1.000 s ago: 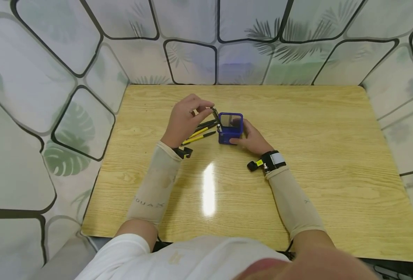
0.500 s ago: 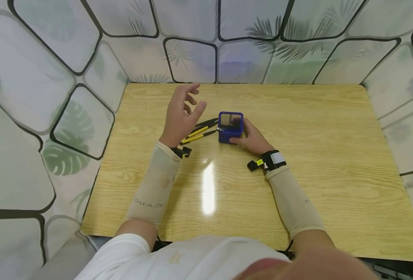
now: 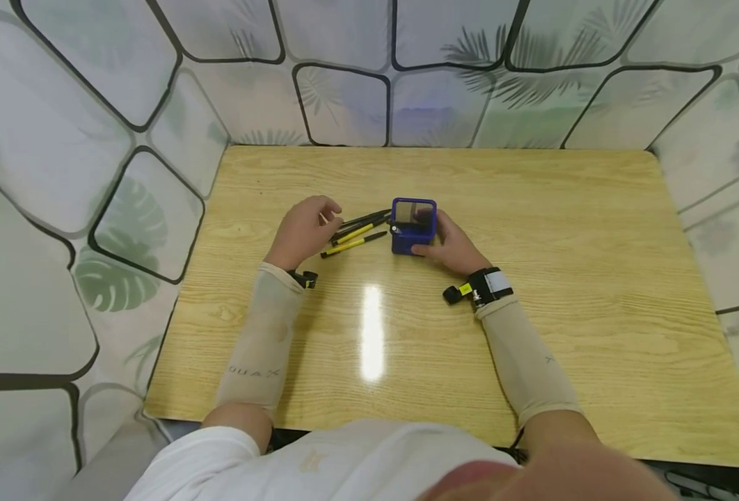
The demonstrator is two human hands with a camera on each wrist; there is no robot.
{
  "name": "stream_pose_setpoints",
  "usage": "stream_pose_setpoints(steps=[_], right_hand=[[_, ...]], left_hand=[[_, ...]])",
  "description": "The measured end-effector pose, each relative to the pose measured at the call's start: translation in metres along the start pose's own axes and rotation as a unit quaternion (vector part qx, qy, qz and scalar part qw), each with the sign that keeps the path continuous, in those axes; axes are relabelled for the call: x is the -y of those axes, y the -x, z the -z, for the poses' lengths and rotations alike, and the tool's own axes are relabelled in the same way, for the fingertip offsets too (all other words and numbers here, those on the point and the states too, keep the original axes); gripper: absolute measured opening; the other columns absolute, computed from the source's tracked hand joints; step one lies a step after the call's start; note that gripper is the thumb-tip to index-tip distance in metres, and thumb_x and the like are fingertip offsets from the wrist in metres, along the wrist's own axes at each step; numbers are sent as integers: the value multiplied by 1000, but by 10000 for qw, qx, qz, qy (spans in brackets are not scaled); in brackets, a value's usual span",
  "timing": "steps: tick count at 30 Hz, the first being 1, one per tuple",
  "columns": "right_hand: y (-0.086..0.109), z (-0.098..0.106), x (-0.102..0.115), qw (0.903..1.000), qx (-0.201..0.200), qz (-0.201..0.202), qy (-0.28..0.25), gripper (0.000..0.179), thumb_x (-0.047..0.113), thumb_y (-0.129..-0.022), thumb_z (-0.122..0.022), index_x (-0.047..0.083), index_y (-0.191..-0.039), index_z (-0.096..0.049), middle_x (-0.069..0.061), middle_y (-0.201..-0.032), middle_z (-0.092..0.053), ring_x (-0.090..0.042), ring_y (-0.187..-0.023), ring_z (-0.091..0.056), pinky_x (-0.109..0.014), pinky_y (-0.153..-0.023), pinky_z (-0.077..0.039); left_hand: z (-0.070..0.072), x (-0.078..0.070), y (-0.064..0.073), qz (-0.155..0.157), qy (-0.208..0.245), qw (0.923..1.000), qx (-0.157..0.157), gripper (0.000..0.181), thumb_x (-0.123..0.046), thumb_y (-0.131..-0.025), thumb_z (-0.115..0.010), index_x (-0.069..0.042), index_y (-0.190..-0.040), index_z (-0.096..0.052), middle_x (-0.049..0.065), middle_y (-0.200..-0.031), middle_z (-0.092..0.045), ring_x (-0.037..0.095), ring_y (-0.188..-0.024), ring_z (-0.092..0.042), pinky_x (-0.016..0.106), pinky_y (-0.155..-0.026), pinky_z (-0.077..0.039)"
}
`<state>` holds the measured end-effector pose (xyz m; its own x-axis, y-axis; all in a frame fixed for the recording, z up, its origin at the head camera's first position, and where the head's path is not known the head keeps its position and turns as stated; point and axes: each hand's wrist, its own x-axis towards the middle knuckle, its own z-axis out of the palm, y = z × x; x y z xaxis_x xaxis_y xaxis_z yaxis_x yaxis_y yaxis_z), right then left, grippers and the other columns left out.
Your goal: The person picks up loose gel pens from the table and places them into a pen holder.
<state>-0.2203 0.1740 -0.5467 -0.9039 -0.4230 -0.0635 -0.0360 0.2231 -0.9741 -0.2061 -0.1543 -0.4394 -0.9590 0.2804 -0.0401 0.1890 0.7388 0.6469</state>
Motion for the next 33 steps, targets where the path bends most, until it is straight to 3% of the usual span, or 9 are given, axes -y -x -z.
stream_pose_setpoints(steps=[4,9,23,33], right_hand=[[1,1,1,10000,0,-2,-37,84,20,-90,-84,19,-158,-36,-3,-159,-42,-19,-155,-25,-40,-126,-20],[1,0,1,9999,-8,-80,-101,86,17,-89,-84,19,-159,-35,-3,-161,-41,-17,-156,-23,-39,-126,-19],[1,0,-2,9999,-50,-70,116,88,32,-87,-86,22,-159,-36,-2,-161,-41,-20,-156,-23,-43,-126,-20],[0,1,-4,10000,-14,1,77,84,28,-89,-85,22,-157,-37,-1,-159,-42,-17,-156,-24,-41,-126,-20]], left_hand=[[-3,12,2,487,-235,9966,628,25,-29,-104,-64,-12,-121,-71,7,-107,-70,24,-87,-65,44,-76,-54],[-9,22,4,732,-403,9916,990,23,-28,-103,-66,-10,-118,-71,9,-110,-69,26,-90,-65,45,-80,-53],[-16,39,4,1036,-415,9846,1344,23,-26,-99,-71,-9,-114,-70,11,-115,-70,28,-101,-65,48,-91,-53],[-26,50,0,1030,-446,9809,1590,20,-27,-97,-74,-9,-106,-71,9,-108,-70,27,-93,-62,45,-88,-51]])
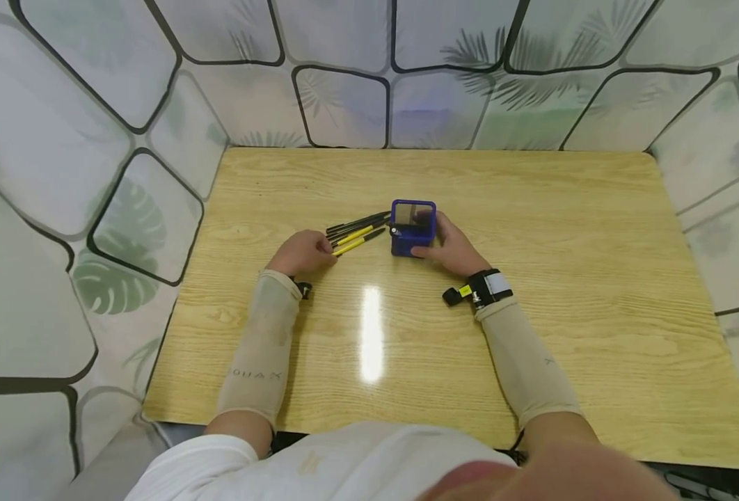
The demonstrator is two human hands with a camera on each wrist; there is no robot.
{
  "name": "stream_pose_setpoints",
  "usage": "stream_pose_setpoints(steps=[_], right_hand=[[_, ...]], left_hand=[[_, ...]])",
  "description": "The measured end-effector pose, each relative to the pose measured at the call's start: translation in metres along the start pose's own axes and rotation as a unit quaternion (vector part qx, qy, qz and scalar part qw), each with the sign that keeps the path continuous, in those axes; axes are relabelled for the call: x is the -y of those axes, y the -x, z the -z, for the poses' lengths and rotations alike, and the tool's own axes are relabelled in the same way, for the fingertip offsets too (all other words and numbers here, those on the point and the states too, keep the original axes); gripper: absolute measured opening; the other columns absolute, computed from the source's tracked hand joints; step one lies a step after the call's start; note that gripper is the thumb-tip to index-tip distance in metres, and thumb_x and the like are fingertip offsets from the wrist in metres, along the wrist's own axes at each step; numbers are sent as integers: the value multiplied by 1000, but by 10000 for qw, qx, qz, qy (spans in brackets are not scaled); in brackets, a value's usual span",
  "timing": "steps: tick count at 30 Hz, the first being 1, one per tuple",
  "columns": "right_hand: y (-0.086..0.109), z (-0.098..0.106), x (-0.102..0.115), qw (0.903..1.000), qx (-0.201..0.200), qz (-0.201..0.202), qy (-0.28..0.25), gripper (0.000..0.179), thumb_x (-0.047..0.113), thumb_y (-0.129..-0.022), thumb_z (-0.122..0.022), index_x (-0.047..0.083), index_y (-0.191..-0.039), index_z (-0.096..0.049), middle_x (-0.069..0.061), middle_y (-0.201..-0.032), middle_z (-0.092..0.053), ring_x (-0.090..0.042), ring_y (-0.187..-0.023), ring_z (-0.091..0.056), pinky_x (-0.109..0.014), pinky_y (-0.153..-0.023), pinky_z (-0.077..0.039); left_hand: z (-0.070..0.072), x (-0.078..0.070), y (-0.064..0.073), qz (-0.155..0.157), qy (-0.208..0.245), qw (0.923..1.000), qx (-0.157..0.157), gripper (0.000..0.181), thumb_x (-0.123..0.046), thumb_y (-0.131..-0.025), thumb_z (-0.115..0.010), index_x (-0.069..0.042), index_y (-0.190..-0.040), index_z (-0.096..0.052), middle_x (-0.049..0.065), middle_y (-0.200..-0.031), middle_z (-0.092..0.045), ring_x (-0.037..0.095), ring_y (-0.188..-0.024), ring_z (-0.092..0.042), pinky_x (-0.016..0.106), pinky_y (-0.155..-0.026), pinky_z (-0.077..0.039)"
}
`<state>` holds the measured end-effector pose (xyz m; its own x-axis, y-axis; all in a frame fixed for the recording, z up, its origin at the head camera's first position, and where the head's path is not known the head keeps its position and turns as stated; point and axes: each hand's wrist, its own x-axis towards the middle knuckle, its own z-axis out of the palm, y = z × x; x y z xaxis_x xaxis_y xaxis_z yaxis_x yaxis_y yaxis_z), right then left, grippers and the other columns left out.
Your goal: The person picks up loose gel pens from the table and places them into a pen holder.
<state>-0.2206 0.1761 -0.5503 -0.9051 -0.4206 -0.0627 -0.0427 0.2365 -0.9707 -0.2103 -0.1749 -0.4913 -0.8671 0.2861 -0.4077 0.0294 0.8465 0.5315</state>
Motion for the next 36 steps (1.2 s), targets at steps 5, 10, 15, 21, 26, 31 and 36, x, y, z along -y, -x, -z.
stream_pose_setpoints(steps=[5,10,15,21,26,31,36], right_hand=[[-3,-1,-3,10000,-5,-35,27,85,23,-89,-85,22,-158,-36,-1,-160,-41,-16,-156,-23,-40,-126,-18],[-3,0,-3,9999,-41,-124,7,85,20,-89,-84,21,-159,-35,-2,-161,-40,-17,-156,-21,-40,-127,-16],[0,-1,6,9996,29,-274,-48,87,17,-90,-84,19,-160,-33,-4,-164,-36,-17,-157,-18,-40,-127,-15],[5,-4,21,9996,9,-271,-83,85,15,-91,-83,17,-160,-34,-5,-164,-36,-18,-158,-18,-40,-127,-15],[7,-4,23,9996,-83,-251,-79,83,16,-91,-82,17,-158,-33,-6,-163,-37,-21,-158,-18,-41,-127,-15],[4,-4,14,9997,-164,-124,-98,81,14,-92,-81,16,-157,-32,-8,-162,-38,-24,-157,-20,-44,-127,-15],[-1,-3,0,9997,-182,160,38,84,18,-93,-81,17,-160,-32,-6,-164,-35,-20,-157,-21,-41,-127,-16]], left_hand=[[2,4,-6,86,213,9995,193,22,-30,-98,-73,-9,-107,-70,9,-110,-69,25,-94,-61,45,-89,-51],[4,3,-7,73,277,9991,322,22,-28,-99,-72,-8,-107,-69,10,-111,-68,25,-93,-60,44,-88,-50],[2,5,-5,56,328,9989,322,19,-26,-100,-71,-9,-106,-68,9,-110,-67,25,-92,-59,43,-86,-50],[-1,7,-5,-98,271,9994,178,19,-26,-101,-69,-8,-107,-67,10,-109,-67,26,-91,-58,43,-86,-48],[-1,7,-4,-128,293,9993,205,21,-27,-101,-69,-8,-109,-66,10,-110,-67,26,-92,-58,44,-87,-49],[-1,11,-3,-174,358,9990,216,21,-29,-101,-69,-9,-107,-67,9,-109,-67,26,-91,-59,43,-85,-49],[-3,13,-3,-282,343,9989,140,20,-29,-101,-69,-10,-108,-67,9,-109,-67,26,-92,-60,44,-87,-49]])
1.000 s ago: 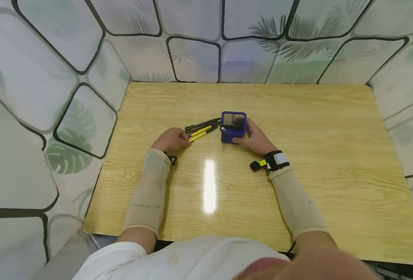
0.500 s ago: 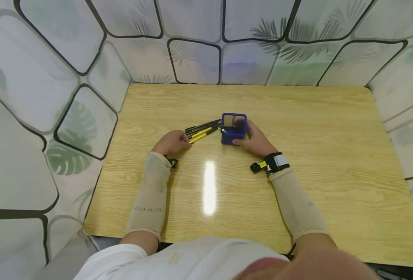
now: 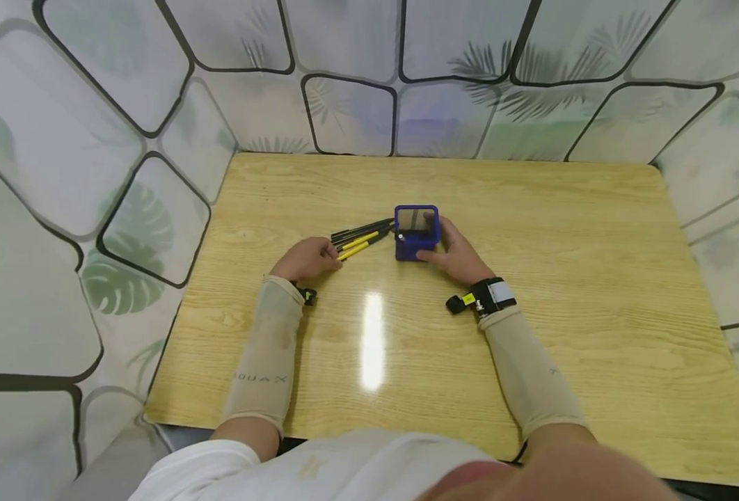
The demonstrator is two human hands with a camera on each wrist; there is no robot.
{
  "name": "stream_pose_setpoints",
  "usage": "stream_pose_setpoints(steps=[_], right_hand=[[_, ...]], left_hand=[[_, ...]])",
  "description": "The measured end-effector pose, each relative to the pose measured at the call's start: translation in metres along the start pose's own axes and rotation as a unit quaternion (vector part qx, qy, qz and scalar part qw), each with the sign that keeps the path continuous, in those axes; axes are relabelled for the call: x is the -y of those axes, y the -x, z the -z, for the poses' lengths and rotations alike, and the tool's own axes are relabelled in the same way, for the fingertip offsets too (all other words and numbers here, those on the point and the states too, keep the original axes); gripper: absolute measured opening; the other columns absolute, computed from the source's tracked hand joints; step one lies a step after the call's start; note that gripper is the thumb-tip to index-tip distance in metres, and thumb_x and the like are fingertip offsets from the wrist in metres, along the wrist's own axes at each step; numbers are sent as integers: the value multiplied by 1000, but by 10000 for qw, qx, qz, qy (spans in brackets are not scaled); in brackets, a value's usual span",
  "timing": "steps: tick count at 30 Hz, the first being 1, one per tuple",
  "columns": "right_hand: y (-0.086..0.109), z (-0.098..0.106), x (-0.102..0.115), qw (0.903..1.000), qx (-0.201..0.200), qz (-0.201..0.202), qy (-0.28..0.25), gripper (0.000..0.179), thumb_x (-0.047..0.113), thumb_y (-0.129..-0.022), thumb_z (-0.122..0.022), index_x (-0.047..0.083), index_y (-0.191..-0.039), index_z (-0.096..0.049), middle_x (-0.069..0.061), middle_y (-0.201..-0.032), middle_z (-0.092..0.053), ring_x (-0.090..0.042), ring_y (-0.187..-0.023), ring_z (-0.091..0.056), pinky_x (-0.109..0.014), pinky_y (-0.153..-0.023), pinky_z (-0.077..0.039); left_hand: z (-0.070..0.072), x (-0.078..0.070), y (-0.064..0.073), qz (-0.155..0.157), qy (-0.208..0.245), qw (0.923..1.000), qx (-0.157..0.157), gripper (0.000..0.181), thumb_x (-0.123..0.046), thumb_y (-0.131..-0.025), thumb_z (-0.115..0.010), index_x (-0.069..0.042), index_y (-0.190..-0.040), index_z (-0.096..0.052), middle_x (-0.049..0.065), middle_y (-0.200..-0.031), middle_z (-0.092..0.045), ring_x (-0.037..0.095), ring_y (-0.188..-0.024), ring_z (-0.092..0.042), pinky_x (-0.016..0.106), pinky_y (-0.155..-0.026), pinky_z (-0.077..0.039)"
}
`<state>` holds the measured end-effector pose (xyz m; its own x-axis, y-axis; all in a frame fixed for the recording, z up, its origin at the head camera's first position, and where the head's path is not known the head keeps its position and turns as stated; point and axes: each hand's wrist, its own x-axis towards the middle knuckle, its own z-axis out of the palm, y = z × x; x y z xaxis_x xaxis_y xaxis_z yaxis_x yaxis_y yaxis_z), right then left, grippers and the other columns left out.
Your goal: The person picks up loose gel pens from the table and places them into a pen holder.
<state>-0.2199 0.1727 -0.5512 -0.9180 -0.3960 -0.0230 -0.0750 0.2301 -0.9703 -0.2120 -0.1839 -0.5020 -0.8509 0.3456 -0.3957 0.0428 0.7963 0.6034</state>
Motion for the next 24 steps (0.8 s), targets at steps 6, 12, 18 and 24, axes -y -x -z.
stream_pose_setpoints(steps=[6,12,18,24], right_hand=[[0,0,0,9999,7,60,95,81,22,-94,-80,20,-161,-34,-3,-164,-38,-18,-155,-26,-40,-126,-19],[0,3,1,9999,-17,5,132,81,24,-94,-79,23,-161,-34,-2,-163,-38,-17,-155,-25,-40,-126,-19],[-1,3,0,9999,-59,-21,154,81,27,-93,-80,23,-160,-34,-2,-164,-38,-19,-156,-24,-41,-127,-18],[-1,2,0,9999,-33,-18,133,82,23,-93,-80,20,-160,-34,-5,-164,-37,-18,-156,-24,-39,-127,-17]], left_hand=[[0,2,1,-95,3,10000,-26,20,-28,-102,-69,-10,-109,-67,9,-109,-68,25,-92,-60,44,-86,-50],[1,3,-1,-178,156,9997,18,18,-28,-101,-70,-11,-107,-69,7,-105,-68,24,-88,-59,41,-82,-49],[-1,0,4,-132,91,9999,-64,16,-27,-99,-71,-11,-104,-68,7,-100,-67,24,-84,-56,41,-79,-47],[-7,-1,12,-203,-118,9992,-336,13,-26,-96,-71,-13,-97,-68,5,-89,-66,23,-76,-55,39,-73,-45]])
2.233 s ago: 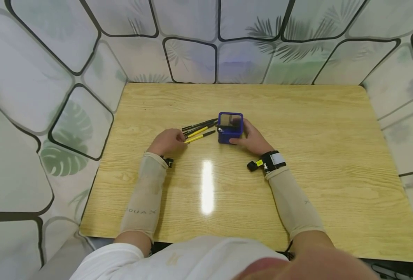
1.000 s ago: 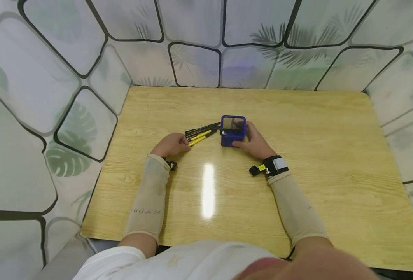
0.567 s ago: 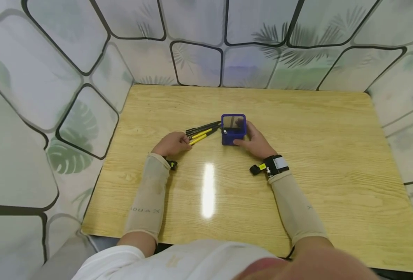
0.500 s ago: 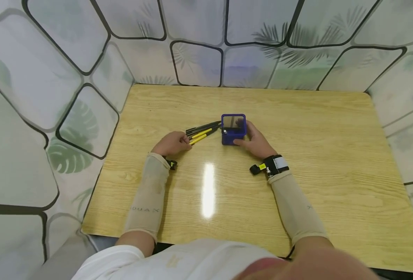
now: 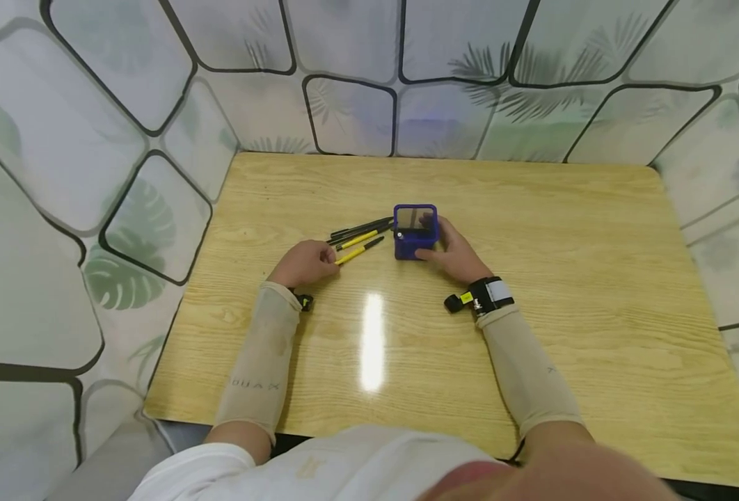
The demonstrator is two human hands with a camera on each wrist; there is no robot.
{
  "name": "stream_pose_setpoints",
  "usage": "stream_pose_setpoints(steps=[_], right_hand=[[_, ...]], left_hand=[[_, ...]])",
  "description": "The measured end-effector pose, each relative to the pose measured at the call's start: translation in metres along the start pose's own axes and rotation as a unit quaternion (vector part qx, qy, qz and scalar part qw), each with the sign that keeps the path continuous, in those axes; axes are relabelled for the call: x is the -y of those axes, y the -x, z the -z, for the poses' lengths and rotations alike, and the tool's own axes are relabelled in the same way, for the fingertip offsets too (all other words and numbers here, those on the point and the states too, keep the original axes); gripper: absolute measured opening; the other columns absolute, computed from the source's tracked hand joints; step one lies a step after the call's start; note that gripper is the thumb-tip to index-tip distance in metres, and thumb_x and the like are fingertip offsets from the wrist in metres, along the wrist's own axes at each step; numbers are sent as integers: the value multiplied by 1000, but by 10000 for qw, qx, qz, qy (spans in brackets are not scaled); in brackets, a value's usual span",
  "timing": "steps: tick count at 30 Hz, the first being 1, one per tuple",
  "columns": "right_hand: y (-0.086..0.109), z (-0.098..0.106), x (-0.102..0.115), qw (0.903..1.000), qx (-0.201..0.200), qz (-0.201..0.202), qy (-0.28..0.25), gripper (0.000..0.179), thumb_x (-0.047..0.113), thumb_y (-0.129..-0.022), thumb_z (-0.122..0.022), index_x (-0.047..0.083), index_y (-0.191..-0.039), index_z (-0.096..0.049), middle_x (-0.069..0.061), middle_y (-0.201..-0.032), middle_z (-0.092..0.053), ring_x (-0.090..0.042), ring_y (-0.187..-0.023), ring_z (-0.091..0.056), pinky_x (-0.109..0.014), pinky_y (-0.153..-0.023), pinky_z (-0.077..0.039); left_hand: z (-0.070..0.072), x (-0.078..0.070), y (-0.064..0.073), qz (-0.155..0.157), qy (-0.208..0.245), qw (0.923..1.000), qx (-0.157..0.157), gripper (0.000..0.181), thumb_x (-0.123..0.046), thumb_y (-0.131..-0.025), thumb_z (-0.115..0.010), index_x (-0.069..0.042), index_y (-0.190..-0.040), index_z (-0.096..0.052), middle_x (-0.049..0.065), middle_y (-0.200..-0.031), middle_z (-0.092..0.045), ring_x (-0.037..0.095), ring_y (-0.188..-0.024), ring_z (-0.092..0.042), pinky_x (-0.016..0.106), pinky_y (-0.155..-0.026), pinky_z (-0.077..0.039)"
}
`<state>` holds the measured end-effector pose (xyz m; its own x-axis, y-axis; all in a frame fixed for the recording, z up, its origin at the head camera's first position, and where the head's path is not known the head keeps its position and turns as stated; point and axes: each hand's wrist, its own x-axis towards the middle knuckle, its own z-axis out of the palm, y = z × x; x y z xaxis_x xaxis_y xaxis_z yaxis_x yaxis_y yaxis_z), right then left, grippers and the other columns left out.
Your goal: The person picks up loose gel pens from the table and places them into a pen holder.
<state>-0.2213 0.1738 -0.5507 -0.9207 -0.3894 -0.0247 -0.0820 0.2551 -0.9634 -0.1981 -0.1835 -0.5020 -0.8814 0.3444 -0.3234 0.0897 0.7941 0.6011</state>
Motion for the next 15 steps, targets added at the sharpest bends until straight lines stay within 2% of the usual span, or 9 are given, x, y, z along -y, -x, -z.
stream_pose_setpoints(steps=[5,8,15], right_hand=[[0,1,2,9999,65,-84,-101,82,17,-95,-77,20,-162,-31,-5,-166,-34,-19,-157,-21,-39,-127,-15],[1,1,8,9997,134,-140,-146,82,16,-96,-77,16,-163,-29,-8,-167,-32,-21,-158,-19,-40,-127,-14],[10,-1,34,9995,209,-95,-225,81,13,-95,-77,6,-160,-30,-15,-165,-33,-27,-157,-21,-42,-127,-15]], left_hand=[[1,-3,6,-144,309,9989,-310,13,-27,-100,-68,-14,-100,-68,4,-90,-67,23,-75,-57,39,-71,-47],[5,-9,10,-220,534,9962,-652,14,-29,-102,-66,-15,-101,-68,4,-91,-67,24,-76,-58,40,-70,-48],[12,-25,13,-751,982,9809,-1505,12,-26,-101,-70,-16,-103,-65,3,-95,-66,20,-83,-59,40,-71,-49]])
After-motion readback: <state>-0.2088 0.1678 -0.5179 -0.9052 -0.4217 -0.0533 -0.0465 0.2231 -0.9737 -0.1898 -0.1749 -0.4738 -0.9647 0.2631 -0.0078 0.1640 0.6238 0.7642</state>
